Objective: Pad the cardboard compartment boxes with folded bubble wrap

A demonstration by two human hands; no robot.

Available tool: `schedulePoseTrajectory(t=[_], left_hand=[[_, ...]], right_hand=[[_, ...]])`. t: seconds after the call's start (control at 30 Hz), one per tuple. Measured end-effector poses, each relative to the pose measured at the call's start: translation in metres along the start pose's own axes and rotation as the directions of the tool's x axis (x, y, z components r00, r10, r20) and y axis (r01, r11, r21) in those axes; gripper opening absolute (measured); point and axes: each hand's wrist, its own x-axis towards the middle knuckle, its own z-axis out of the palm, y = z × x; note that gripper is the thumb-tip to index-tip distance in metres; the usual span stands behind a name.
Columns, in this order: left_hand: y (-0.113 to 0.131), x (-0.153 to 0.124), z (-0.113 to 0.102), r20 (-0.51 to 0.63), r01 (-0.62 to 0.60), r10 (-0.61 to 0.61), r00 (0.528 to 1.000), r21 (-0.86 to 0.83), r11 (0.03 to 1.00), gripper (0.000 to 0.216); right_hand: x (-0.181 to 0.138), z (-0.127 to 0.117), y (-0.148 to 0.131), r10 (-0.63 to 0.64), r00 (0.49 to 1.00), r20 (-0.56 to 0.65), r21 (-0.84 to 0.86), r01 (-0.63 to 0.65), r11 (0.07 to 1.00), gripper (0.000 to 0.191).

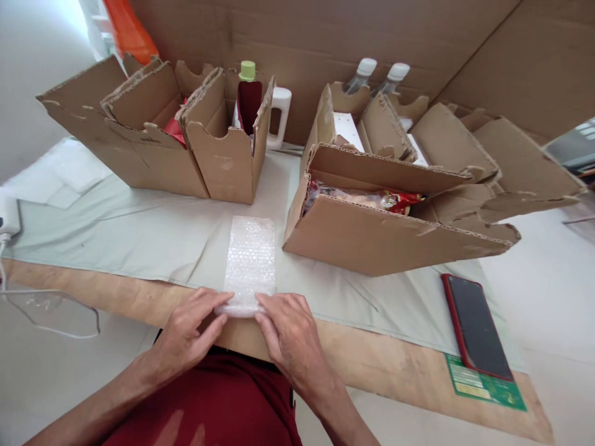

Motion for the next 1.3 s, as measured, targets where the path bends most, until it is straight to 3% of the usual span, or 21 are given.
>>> schedulePoseTrajectory(t=[0.07,0.13,0.3,0.37,0.47,0.57,0.73,0.9,1.0,1.1,1.23,1.3], left_hand=[[-0.005,0.008,0.003,-0.029,0.069,-0.069,0.997,0.018,0.997,0.029],[-0.012,0.017,0.006,-0.052,0.084,-0.079,0.995,0.087,0.993,0.028],[-0.018,0.026,0.009,-0.098,0.044,-0.023,0.995,0.216,0.976,0.027],[-0.014,0.022,0.006,-0.088,-0.008,0.025,0.996,0.192,0.981,0.030],[-0.006,0.012,-0.002,-0.024,-0.096,0.100,0.995,0.113,0.989,0.034],[-0.005,0.008,-0.007,-0.004,-0.067,0.068,0.998,0.031,0.997,0.034],[-0.023,0.026,0.001,-0.032,0.003,0.002,0.999,0.146,0.989,0.028],[-0.026,0.029,0.003,-0.090,-0.035,0.053,0.995,0.187,0.982,0.028],[-0.017,0.018,-0.005,-0.021,-0.096,0.098,0.995,0.092,0.991,0.036],[-0.014,0.014,-0.008,0.010,-0.074,0.073,0.997,0.033,0.997,0.038],[-0.025,0.030,0.001,-0.039,-0.016,0.023,0.999,0.154,0.988,0.030],[-0.031,0.039,0.006,-0.072,0.008,0.009,0.997,0.221,0.975,0.027]], right_hand=[[-0.001,0.000,0.000,0.004,0.991,-0.133,-0.059,-0.012,0.998,0.030],[-0.003,0.001,0.001,-0.040,0.982,-0.184,-0.130,0.016,0.991,0.034],[0.001,0.009,0.007,-0.124,0.990,0.062,-0.235,0.135,0.963,0.027],[0.007,0.011,0.010,-0.124,0.989,0.085,-0.218,0.140,0.966,0.025],[0.012,0.008,0.010,-0.077,0.992,0.104,-0.082,0.086,0.993,0.025],[0.010,0.002,0.006,0.013,0.981,0.195,0.039,-0.021,0.999,0.025],[0.003,0.005,0.007,-0.005,1.000,-0.013,-0.122,0.003,0.992,0.028],[0.006,0.012,0.011,-0.105,0.990,0.094,-0.207,0.123,0.971,0.029],[0.010,0.009,0.012,-0.058,0.993,0.107,-0.098,0.068,0.993,0.029],[0.011,0.006,0.010,0.019,0.987,0.160,0.016,-0.021,1.000,0.028],[0.009,0.007,0.008,-0.001,1.000,-0.012,-0.118,0.000,0.993,0.030],[0.011,0.010,0.007,-0.060,0.998,-0.032,-0.191,0.053,0.980,0.032]])
